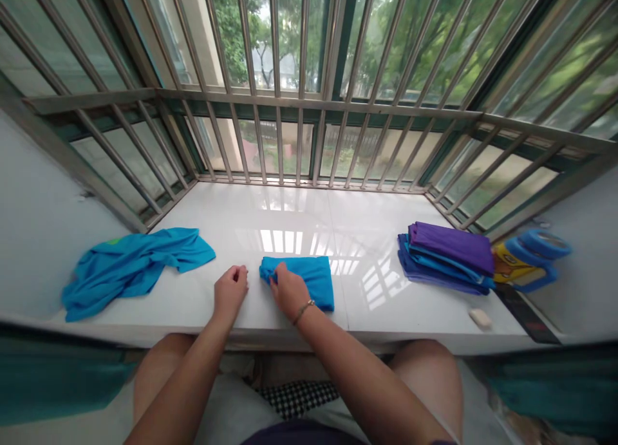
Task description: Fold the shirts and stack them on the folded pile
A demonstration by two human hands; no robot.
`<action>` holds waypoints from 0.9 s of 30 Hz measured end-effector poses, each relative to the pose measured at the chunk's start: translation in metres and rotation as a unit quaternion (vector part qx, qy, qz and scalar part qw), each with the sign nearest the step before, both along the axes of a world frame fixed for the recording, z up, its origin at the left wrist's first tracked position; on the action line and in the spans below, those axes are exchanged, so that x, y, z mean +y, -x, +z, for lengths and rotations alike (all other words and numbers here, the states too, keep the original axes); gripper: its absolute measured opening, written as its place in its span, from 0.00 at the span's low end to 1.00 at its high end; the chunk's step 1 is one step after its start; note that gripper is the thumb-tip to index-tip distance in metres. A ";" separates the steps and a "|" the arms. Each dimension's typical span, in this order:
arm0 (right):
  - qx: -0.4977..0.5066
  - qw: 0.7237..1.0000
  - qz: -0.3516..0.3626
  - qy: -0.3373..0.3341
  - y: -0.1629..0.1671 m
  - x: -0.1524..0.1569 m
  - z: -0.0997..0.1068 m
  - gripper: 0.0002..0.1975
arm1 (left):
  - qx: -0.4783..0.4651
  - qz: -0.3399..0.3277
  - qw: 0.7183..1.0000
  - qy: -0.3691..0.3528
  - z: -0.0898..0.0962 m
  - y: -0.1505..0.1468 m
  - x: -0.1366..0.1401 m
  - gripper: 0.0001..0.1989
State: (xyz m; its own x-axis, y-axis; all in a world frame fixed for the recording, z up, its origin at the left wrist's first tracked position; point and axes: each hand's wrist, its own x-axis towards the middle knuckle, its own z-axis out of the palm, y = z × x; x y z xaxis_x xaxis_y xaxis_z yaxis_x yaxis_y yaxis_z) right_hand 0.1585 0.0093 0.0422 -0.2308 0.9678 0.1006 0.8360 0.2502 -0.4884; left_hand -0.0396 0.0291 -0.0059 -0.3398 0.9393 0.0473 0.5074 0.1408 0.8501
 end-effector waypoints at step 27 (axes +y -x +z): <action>-0.089 0.918 -0.375 -0.087 -0.442 0.067 0.145 0.13 | 0.112 -0.052 0.992 -0.003 0.003 -0.004 0.006 0.20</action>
State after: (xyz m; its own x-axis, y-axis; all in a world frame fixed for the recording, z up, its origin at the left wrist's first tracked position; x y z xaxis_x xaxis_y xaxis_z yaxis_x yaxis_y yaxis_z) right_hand 0.6001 0.0761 0.1871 0.4671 0.8341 0.2934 0.8677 -0.3685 -0.3337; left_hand -0.0351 0.0348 -0.0034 -0.2206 0.9684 0.1167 0.6948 0.0721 0.7156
